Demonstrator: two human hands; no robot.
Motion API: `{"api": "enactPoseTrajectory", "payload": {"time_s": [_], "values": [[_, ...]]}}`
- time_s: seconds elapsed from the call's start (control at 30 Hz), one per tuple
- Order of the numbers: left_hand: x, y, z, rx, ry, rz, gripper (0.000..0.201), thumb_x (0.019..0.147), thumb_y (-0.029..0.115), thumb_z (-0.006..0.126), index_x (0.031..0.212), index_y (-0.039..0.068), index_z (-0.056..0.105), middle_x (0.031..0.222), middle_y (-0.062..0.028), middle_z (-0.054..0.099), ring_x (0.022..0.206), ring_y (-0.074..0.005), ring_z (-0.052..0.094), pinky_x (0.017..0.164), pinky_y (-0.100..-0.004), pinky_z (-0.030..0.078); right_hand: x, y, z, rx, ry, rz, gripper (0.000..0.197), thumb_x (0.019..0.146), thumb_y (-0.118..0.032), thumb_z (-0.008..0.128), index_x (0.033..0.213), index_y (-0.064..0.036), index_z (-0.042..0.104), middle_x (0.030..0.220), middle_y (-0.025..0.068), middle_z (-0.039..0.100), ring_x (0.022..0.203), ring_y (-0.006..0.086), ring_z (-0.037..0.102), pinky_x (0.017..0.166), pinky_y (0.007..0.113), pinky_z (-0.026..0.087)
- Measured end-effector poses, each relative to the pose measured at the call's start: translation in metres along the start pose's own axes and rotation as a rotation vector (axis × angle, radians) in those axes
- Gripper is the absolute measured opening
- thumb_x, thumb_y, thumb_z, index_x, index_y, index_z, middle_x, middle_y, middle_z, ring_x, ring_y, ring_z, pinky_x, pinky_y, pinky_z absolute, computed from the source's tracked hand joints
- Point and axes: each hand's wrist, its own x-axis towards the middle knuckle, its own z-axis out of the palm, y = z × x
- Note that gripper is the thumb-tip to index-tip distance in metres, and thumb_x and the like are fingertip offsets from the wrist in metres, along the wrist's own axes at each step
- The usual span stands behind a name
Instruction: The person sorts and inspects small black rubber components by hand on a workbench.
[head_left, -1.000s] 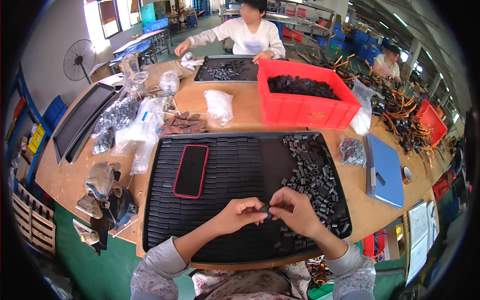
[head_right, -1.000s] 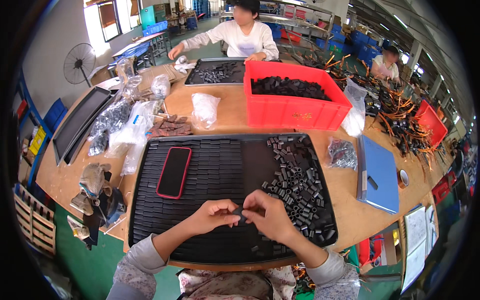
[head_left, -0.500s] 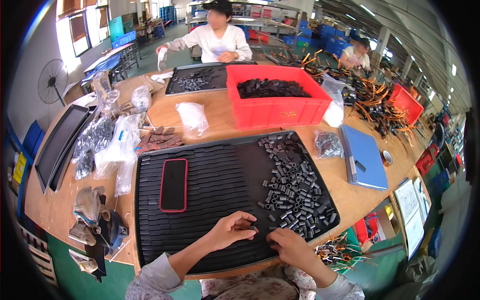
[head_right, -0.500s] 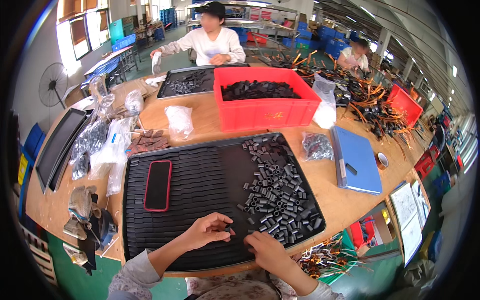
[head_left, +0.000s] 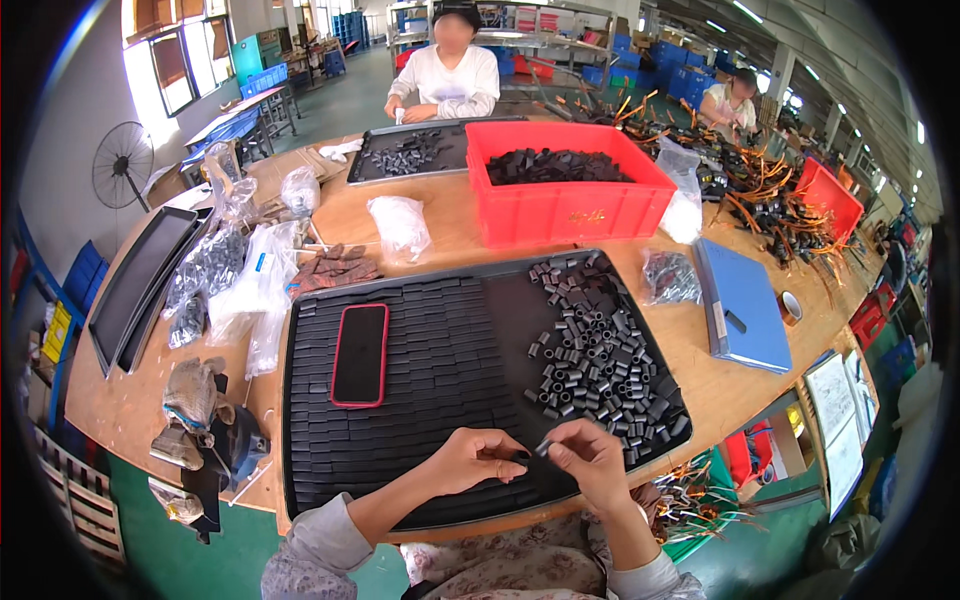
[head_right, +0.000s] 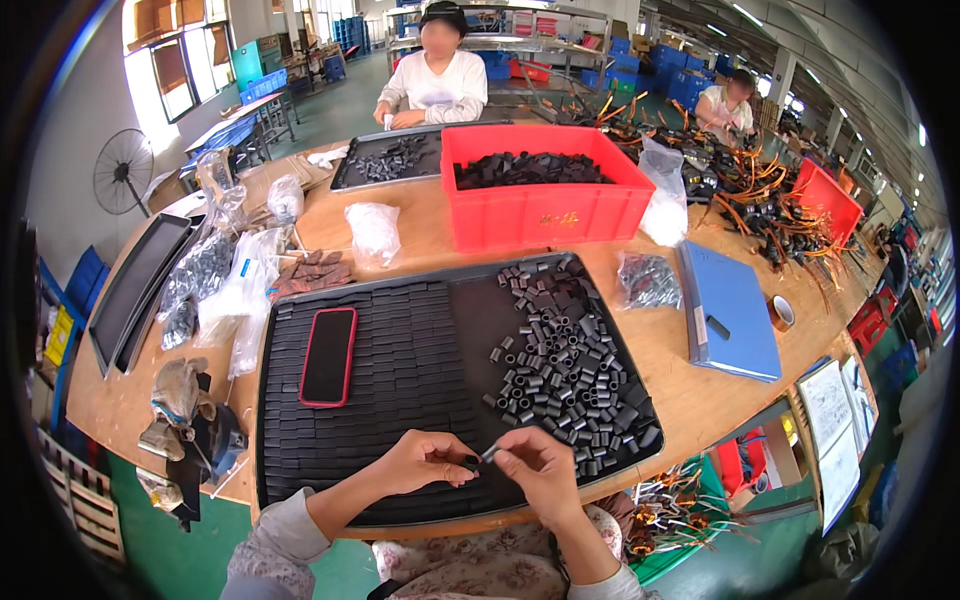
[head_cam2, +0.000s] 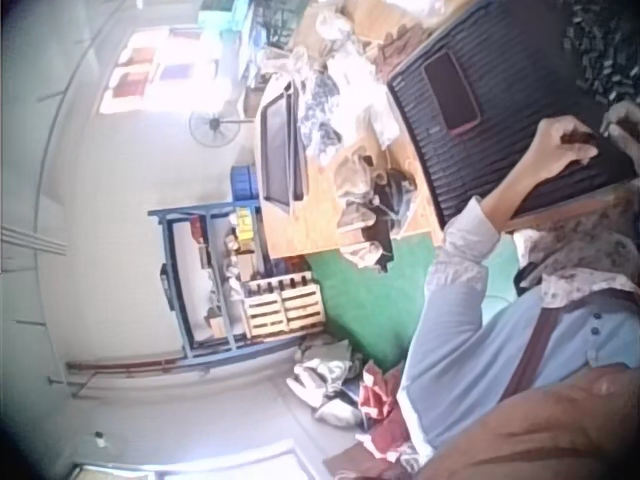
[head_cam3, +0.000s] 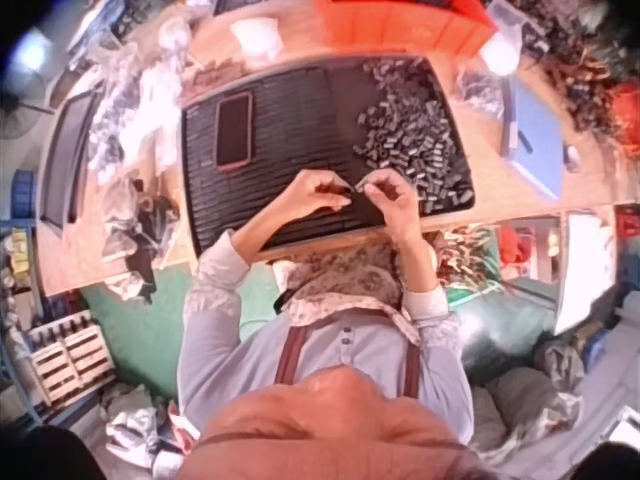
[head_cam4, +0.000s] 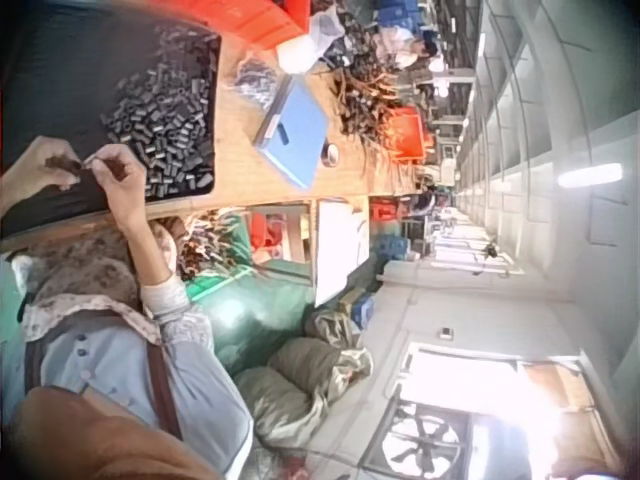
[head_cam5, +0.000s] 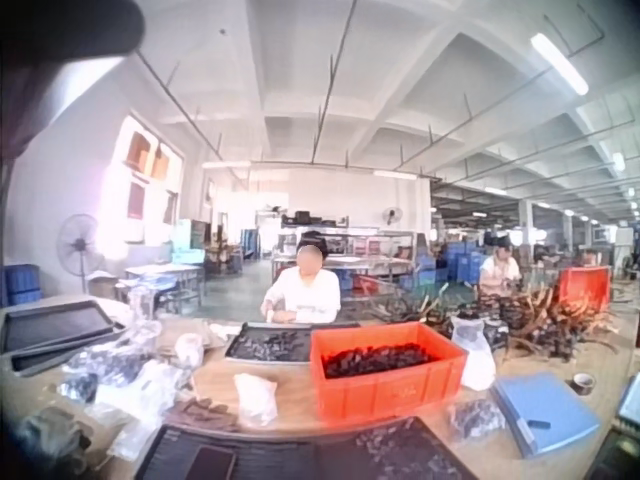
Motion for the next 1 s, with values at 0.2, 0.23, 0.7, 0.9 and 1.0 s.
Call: {"api": "enactPoseTrajectory", "payload": {"time_s": [0.2, 0.23, 0.7, 0.9, 1.0], "values": [[0.001, -0.002, 0.004, -0.105, -0.020, -0.064, 0.027, 0.086, 0.011, 0.074, 0.107, -0.004, 0.067, 0.088, -0.0060, 0.068, 0.076, -0.0098, 0.061, 0.072, -0.0249, 0.052, 0.000, 0.003, 0.000, -0.238, -0.043, 0.023, 0.011, 0.085, 0.005, 0.068, 0.096, 0.0009, 0.065, 0.091, 0.0027, 0.067, 0.084, 0.0081, 0.062, 0.077, 0.022, 0.050], [0.001, -0.001, 0.003, -0.095, -0.024, -0.058, 0.028, 0.086, 0.011, 0.074, 0.109, -0.004, 0.067, 0.089, -0.0063, 0.068, 0.077, -0.0099, 0.061, 0.072, -0.0249, 0.052, 0.000, -0.002, 0.000, -0.239, -0.078, 0.014, 0.012, 0.085, 0.006, 0.067, 0.096, 0.0014, 0.065, 0.092, 0.0032, 0.067, 0.085, 0.0084, 0.062, 0.078, 0.023, 0.050], [0.001, -0.005, 0.012, -0.138, -0.088, -0.094, 0.031, 0.093, 0.013, 0.066, 0.117, -0.006, 0.063, 0.096, -0.0082, 0.069, 0.081, -0.0110, 0.065, 0.076, -0.0253, 0.053, -0.008, -0.016, 0.002, -0.569, -0.060, -0.305, 0.019, 0.069, 0.003, 0.077, 0.085, -0.0019, 0.070, 0.092, 0.0096, 0.068, 0.079, 0.0262, 0.066, 0.070, 0.032, 0.052], [0.000, 0.000, 0.013, 0.125, 0.016, 0.029, 0.028, 0.094, 0.016, 0.065, 0.117, 0.001, 0.066, 0.094, -0.0052, 0.069, 0.084, -0.0098, 0.064, 0.075, -0.0246, 0.053, -0.026, -0.026, -0.017, -0.863, -0.018, 0.000, 0.016, 0.072, 0.000, 0.075, 0.086, -0.0025, 0.070, 0.081, 0.0089, 0.068, 0.068, 0.0196, 0.066, 0.062, 0.029, 0.051], [0.005, 0.001, 0.014, 0.182, -0.019, 0.114, 0.023, 0.092, 0.016, 0.066, 0.112, 0.004, 0.069, 0.095, -0.0069, 0.070, 0.084, -0.0115, 0.065, 0.074, -0.0264, 0.053, -0.020, -0.017, -0.021, -1.081, -0.129, -0.145, 0.012, 0.073, -0.006, 0.074, 0.084, -0.0061, 0.069, 0.078, 0.0071, 0.065, 0.069, 0.0241, 0.063, 0.063, 0.033, 0.050]]}}
